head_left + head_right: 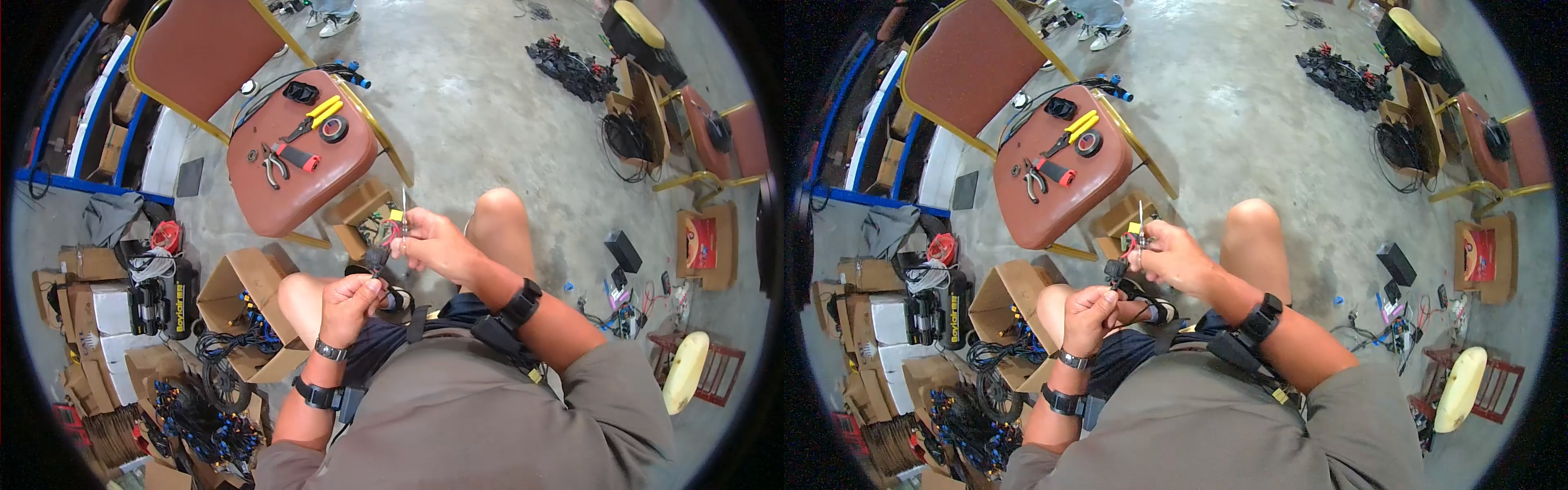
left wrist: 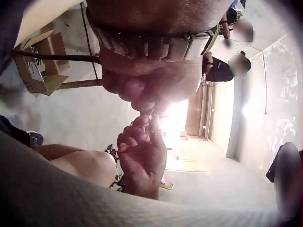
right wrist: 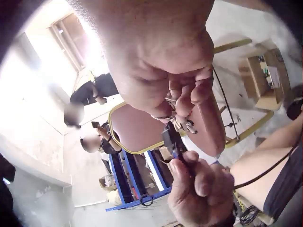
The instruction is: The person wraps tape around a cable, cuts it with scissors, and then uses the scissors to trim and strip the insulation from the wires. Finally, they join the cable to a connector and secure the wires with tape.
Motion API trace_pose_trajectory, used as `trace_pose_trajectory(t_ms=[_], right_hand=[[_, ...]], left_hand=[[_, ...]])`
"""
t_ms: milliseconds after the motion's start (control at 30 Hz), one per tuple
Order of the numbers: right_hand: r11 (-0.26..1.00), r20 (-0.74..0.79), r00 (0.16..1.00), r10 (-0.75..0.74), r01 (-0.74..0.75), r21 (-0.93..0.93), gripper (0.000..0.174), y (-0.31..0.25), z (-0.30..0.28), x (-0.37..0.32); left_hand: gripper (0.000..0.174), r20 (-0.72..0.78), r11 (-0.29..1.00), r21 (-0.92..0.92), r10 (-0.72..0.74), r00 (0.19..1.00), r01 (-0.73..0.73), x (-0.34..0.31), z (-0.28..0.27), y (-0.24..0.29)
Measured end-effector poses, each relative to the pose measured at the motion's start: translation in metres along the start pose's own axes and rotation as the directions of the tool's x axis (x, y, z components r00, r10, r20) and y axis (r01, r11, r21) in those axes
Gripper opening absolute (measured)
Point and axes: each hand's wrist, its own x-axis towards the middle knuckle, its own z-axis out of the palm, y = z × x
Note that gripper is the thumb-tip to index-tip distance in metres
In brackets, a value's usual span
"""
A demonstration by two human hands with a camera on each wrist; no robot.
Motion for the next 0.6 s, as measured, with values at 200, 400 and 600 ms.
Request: trace_pose_trajectory(t_ms=[200, 400, 600], right_hand=[[0.679, 0.163, 0.953, -0.255, 0.296, -0.672, 0.028, -0.014, -0.026, -0.031], [0.189, 0.397, 0.884, -0.247, 0.446, -0.875, 0.021, -0.043, -0.019, -0.051], [-0.096, 0.482, 0.826, -0.292, 0.476, -0.874, 0.011, -0.065, -0.017, -0.049]], left_hand=[[0.025, -0.007, 0.978, -0.193, -0.084, 0.996, 0.082, 0.002, -0.014, 0.011], [0.021, 0.089, 0.955, -0.261, -0.119, 0.989, 0.139, 0.008, -0.012, 0.01], [0.022, 0.166, 0.958, -0.255, -0.094, 0.982, 0.134, 0.009, -0.007, 0.011]])
